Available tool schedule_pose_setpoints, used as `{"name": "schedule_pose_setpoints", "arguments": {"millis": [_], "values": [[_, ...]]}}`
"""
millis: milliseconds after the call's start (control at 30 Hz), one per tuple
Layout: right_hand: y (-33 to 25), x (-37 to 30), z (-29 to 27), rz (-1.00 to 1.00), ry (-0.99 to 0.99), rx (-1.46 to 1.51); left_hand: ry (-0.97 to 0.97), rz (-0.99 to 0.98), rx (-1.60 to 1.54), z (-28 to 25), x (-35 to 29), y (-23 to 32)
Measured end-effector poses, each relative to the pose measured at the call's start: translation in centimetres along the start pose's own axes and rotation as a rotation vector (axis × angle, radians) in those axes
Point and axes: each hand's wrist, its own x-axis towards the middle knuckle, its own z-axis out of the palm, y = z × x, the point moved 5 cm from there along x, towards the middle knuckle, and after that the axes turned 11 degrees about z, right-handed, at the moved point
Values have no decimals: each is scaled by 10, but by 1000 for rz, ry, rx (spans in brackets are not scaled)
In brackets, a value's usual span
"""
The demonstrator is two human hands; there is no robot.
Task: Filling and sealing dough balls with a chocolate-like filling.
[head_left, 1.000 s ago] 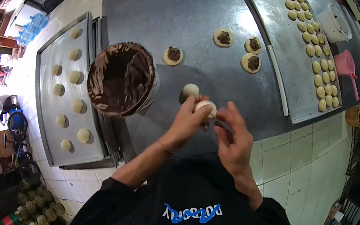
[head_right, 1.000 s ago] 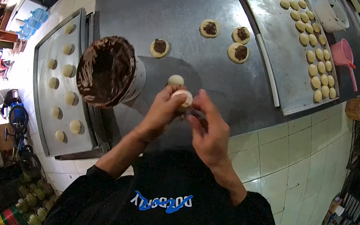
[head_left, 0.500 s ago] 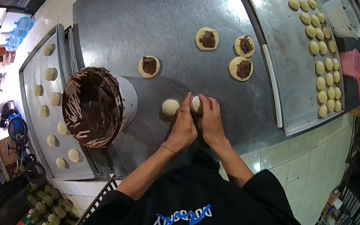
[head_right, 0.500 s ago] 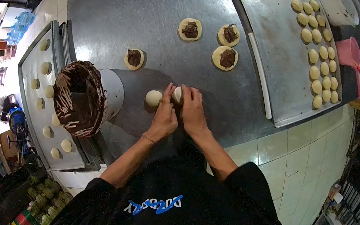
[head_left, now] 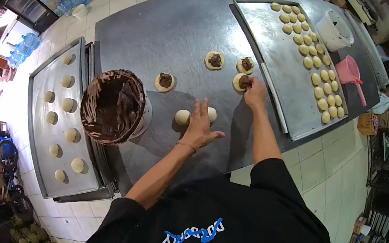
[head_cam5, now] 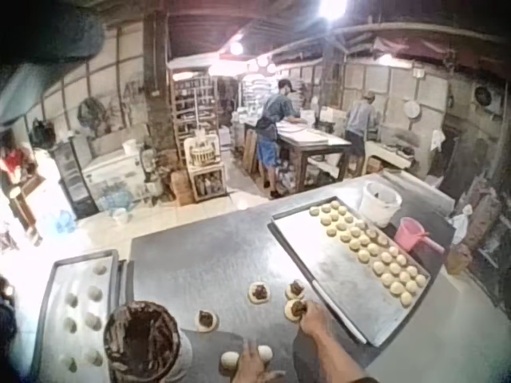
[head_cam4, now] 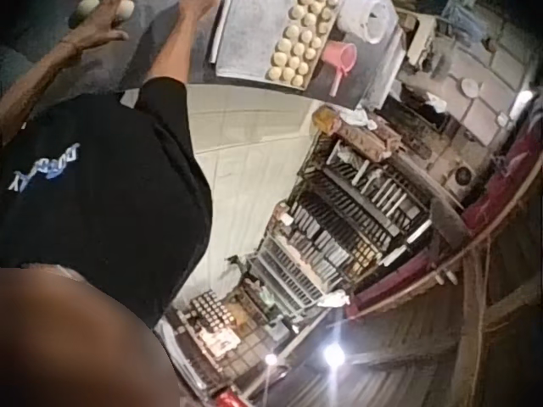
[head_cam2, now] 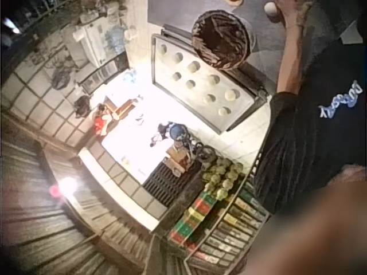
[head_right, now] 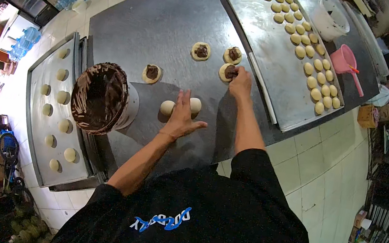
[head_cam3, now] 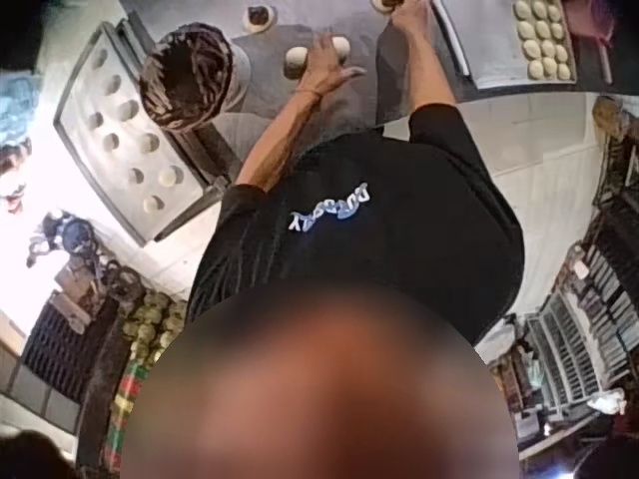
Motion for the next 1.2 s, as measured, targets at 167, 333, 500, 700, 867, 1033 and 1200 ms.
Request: {"name": "schedule_pose_setpoints", "arguments": {"millis": [167, 333, 500, 700, 867, 1033, 1200], "values": [[-99, -94, -27, -231, -461, 661, 290, -329, -646, -64, -49, -6], [-175, -236, -71, -147, -895, 1069, 288, -525, -1927, -100, -78, 23], [-173, -288, -62, -72, -887, 952, 540, -542, -1523, -148, -122, 41], [-175, -310, -55, 168, -1048, 1039, 567, -398, -1501, -164, -147, 40], [-193, -319, -66, 49, -1007, 933, 290, -55, -742, -193, -143, 60], [-200, -332, -87, -146, -862, 872, 249, -180, -938, -208, -150, 60], [-216, -336, -124, -558, -466, 418, -140, -196, -297, -238, -146, 73]]}}
